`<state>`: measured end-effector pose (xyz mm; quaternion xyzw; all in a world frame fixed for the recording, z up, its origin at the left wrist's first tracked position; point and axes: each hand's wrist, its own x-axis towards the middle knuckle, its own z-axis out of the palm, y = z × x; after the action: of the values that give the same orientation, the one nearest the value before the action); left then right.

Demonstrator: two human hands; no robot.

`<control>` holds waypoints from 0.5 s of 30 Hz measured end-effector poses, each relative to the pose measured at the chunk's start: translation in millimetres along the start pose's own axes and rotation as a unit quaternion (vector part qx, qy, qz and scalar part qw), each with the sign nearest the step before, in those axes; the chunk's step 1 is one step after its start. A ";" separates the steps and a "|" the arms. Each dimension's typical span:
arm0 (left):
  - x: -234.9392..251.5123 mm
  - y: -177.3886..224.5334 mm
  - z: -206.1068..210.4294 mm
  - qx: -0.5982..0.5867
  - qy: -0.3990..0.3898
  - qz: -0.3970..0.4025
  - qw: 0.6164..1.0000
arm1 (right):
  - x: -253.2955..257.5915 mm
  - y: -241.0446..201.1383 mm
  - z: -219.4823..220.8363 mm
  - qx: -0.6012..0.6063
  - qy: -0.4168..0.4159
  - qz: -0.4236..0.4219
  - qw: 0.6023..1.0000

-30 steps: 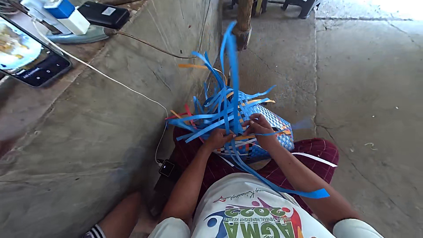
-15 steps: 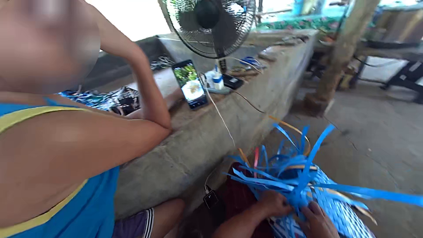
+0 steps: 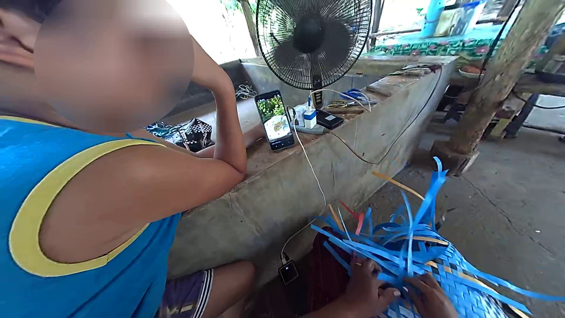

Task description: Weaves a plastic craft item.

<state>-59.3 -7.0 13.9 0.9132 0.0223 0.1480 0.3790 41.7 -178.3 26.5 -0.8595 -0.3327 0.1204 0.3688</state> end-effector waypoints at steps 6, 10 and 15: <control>-10.6 37.9 -27.7 -0.226 -0.023 0.000 0.974 | 3.2 11.2 19.4 0.007 0.038 0.000 0.999; 25.3 16.3 -7.7 -0.005 -0.071 -0.018 0.997 | 2.4 5.2 21.1 0.001 0.040 0.009 0.999; 54.5 -0.6 0.9 -0.042 -0.227 -0.162 0.959 | -6.1 1.6 0.2 0.078 0.093 0.003 0.993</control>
<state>-6.9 1.1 26.6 0.8901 0.0768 -0.1257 0.4313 37.8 -183.0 25.0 -0.8365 -0.2842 0.0666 0.4637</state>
